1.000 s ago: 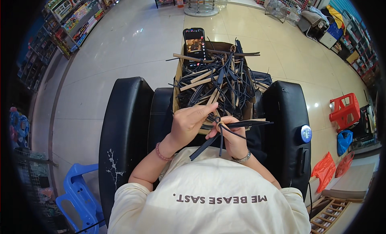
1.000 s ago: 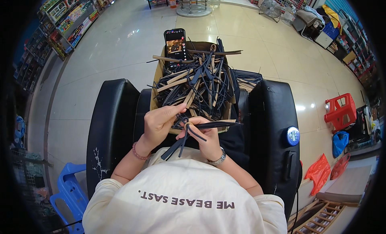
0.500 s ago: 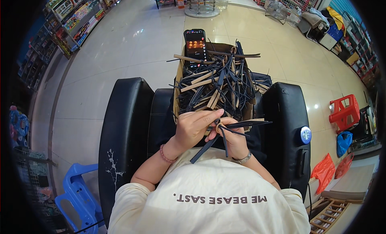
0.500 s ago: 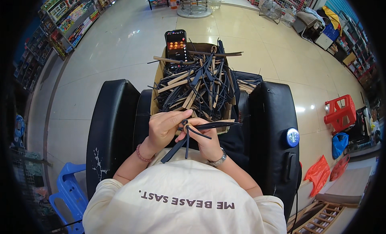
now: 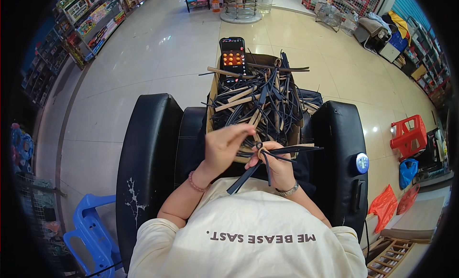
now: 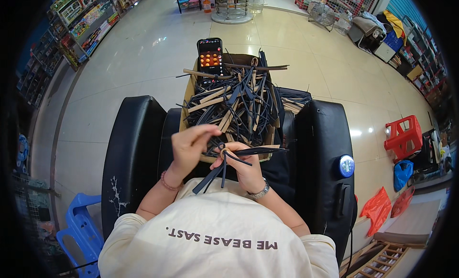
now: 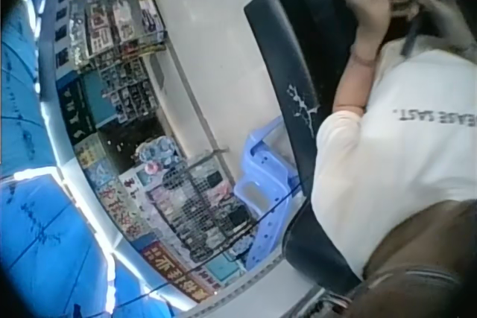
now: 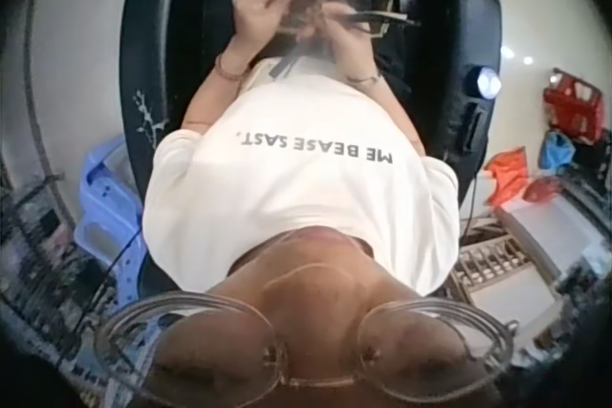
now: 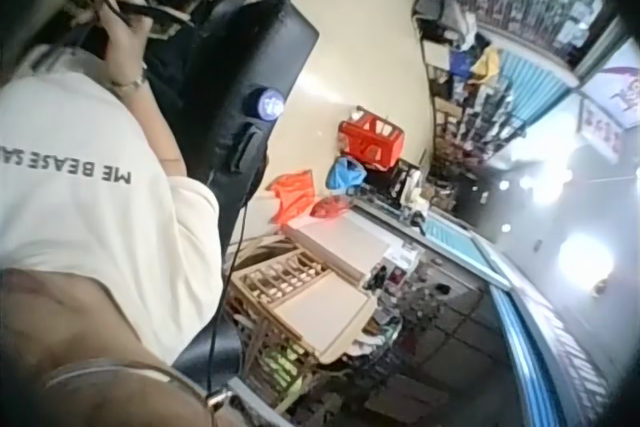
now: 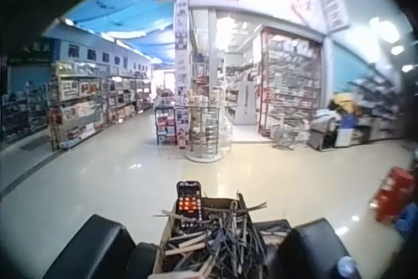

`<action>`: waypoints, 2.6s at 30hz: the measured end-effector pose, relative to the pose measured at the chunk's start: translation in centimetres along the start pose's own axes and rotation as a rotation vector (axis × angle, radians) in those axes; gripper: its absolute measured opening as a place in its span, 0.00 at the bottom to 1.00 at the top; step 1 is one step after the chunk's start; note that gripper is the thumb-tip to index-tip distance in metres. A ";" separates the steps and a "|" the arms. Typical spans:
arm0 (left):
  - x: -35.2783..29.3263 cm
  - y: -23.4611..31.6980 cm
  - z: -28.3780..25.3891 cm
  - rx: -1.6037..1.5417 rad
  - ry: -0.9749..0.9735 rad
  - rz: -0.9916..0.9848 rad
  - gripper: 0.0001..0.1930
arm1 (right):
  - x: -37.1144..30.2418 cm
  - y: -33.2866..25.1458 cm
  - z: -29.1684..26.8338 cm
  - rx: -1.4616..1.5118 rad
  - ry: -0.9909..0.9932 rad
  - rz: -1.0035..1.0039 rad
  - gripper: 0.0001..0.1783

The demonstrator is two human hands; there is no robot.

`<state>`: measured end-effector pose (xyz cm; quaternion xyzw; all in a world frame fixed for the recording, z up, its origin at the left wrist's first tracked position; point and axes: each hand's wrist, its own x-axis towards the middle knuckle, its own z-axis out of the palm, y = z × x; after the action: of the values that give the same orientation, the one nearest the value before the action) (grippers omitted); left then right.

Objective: The person weaves and fastens black strips around wooden sticks from a box by hand, setting the assembled pieces aside.

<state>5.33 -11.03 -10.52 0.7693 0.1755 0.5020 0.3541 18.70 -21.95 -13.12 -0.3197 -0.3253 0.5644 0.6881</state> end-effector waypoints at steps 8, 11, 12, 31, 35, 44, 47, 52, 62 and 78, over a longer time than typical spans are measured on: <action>1.1 3.0 -2.3 0.383 0.353 -0.014 0.23 | 0.2 0.0 -0.1 -0.047 0.073 -0.011 0.09; 0.4 4.7 -2.2 0.293 -0.056 0.119 0.18 | 0.3 0.2 -0.1 -0.047 0.056 -0.030 0.10; 0.2 4.9 -1.8 0.233 -0.194 0.047 0.17 | 0.2 0.3 -0.1 -0.079 0.080 -0.044 0.09; -0.5 4.2 0.1 0.127 -0.098 0.008 0.08 | -0.1 0.3 0.2 -0.256 0.027 -0.158 0.06; -0.6 3.6 -0.4 -0.417 -0.157 -0.405 0.05 | -0.2 -0.1 0.4 -0.219 -0.028 -0.164 0.07; -1.2 2.7 0.8 -0.333 -0.135 -0.359 0.09 | -0.2 0.3 0.0 -0.285 0.071 -0.247 0.06; -1.5 2.5 1.0 -0.358 -0.136 -0.309 0.10 | -0.4 0.4 -0.1 -0.329 0.111 -0.227 0.06; -1.6 2.7 1.3 -0.341 -0.117 -0.320 0.10 | -0.4 0.5 -0.1 -0.357 0.109 -0.244 0.06; 0.1 1.3 -0.8 -0.214 -0.319 -0.533 0.15 | 0.2 -0.1 -0.4 -0.083 -0.004 -0.184 0.06; 0.5 -0.4 -0.4 -0.325 0.024 -0.500 0.14 | 0.1 0.8 0.3 -0.108 -0.052 -0.033 0.07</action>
<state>5.22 -10.26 -10.36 0.6294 0.2811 0.4300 0.5831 18.01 -21.70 -13.59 -0.3363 -0.3784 0.5425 0.6704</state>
